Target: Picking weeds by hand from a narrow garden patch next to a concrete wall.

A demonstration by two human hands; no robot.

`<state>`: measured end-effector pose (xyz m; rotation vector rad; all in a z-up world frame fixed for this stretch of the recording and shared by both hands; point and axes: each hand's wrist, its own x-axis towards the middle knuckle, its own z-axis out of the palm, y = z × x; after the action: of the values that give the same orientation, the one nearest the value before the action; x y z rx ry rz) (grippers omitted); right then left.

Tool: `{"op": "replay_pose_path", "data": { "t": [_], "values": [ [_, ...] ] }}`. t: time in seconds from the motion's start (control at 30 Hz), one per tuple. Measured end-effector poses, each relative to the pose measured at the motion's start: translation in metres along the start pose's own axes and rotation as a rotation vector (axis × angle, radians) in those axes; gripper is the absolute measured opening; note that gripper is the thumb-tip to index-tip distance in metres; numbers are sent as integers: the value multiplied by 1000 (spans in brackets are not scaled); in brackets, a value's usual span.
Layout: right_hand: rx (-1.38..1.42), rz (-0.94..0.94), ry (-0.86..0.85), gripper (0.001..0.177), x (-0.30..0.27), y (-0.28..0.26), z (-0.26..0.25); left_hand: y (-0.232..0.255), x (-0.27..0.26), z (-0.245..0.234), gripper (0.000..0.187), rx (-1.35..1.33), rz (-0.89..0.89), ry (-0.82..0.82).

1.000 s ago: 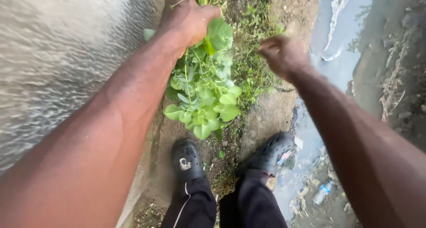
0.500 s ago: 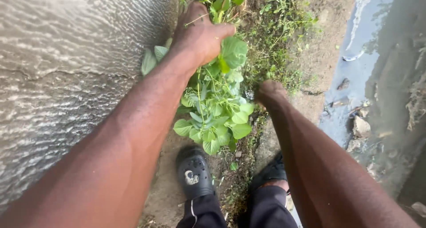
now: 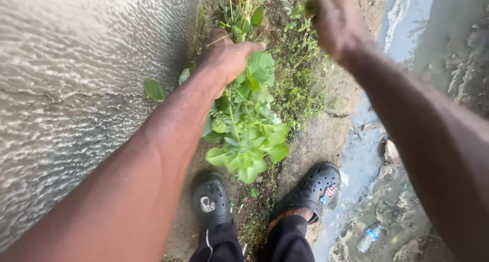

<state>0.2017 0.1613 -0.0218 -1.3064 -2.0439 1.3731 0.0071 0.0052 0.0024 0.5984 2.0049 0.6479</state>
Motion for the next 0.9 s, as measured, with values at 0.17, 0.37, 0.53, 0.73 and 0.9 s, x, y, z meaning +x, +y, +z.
{"op": "replay_pose_path", "data": {
  "t": [0.17,0.37,0.53,0.73,0.9],
  "values": [
    [-309,-148,-133,36,-32,-55,39,39,-24,0,83,-234,18,-135],
    [-81,-209,-231,49,-53,-38,33,16,30,4,54,-476,-92,-223],
    [-184,250,-18,55,-48,54,32,-47,124,-1,67,161,185,-166],
    [-989,658,-518,92,-73,65,72,-15,60,-12,68,375,320,9],
    [-855,494,-403,61,-45,158,98,7,26,-14,64,354,194,24]
  ]
}}
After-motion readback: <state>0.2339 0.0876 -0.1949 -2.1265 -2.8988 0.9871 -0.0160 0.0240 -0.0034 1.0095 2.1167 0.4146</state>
